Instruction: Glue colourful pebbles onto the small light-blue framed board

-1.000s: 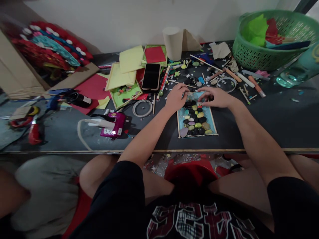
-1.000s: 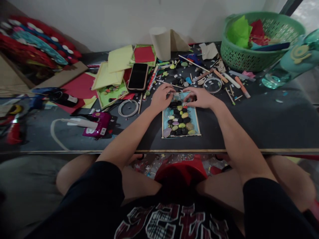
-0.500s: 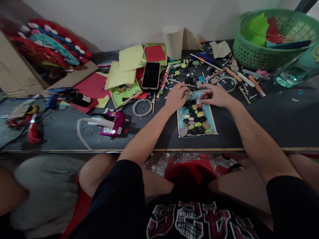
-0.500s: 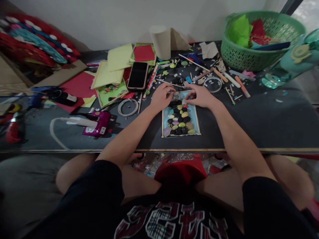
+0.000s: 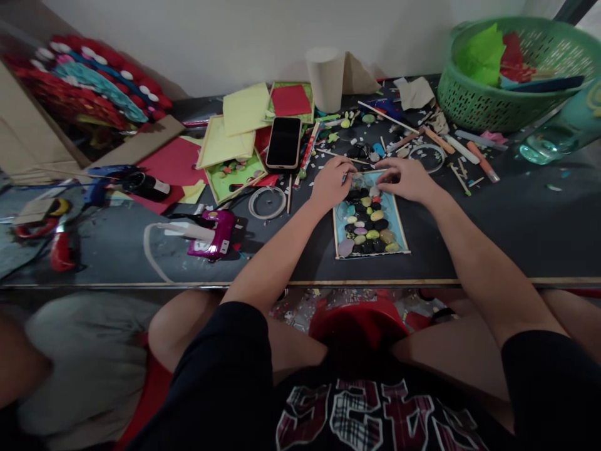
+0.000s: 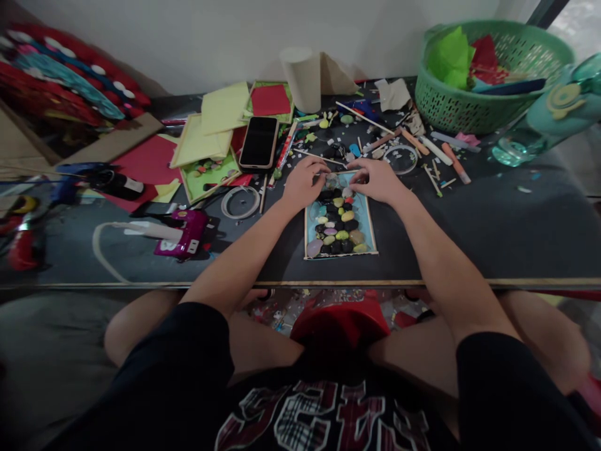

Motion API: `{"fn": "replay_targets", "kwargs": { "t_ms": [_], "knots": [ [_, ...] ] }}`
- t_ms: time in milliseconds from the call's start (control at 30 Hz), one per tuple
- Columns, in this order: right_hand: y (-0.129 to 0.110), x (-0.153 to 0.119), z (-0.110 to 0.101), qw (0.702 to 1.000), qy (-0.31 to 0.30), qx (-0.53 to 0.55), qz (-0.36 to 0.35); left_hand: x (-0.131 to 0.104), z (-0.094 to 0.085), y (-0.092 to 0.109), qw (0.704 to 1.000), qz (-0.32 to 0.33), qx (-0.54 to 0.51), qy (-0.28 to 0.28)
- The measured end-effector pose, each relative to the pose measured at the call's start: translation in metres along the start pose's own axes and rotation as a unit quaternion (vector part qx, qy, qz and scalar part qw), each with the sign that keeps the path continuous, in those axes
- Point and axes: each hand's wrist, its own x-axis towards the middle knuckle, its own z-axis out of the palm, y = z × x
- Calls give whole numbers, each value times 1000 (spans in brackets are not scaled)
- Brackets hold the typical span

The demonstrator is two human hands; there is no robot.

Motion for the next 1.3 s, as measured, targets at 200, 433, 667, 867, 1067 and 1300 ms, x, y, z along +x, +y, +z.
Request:
{"fn": "replay_targets", "kwargs": {
  "t_ms": [200,433,667,867,1067,1300],
  "knots": [
    [1,0,2,1000,23,-6,12,0,1,-2,1000,5,-1,1],
    [3,2,1,999,49,-12,17,0,0,-2,1000,4,-5,-2],
    [-10,-2,1,999,27,-13,15,0,1,-1,1000,1,-3,3],
    [-14,-3,2,999,1,-35,8,0,-3,3,1000,-2,-1,-2],
    [-16,-4,2,1000,3,-18,-2,0,-2,1,1000,0,4,-3],
    [-6,-1,8,993,-7,115,8,0,3,-3,1000,17,2,16]
  ]
}}
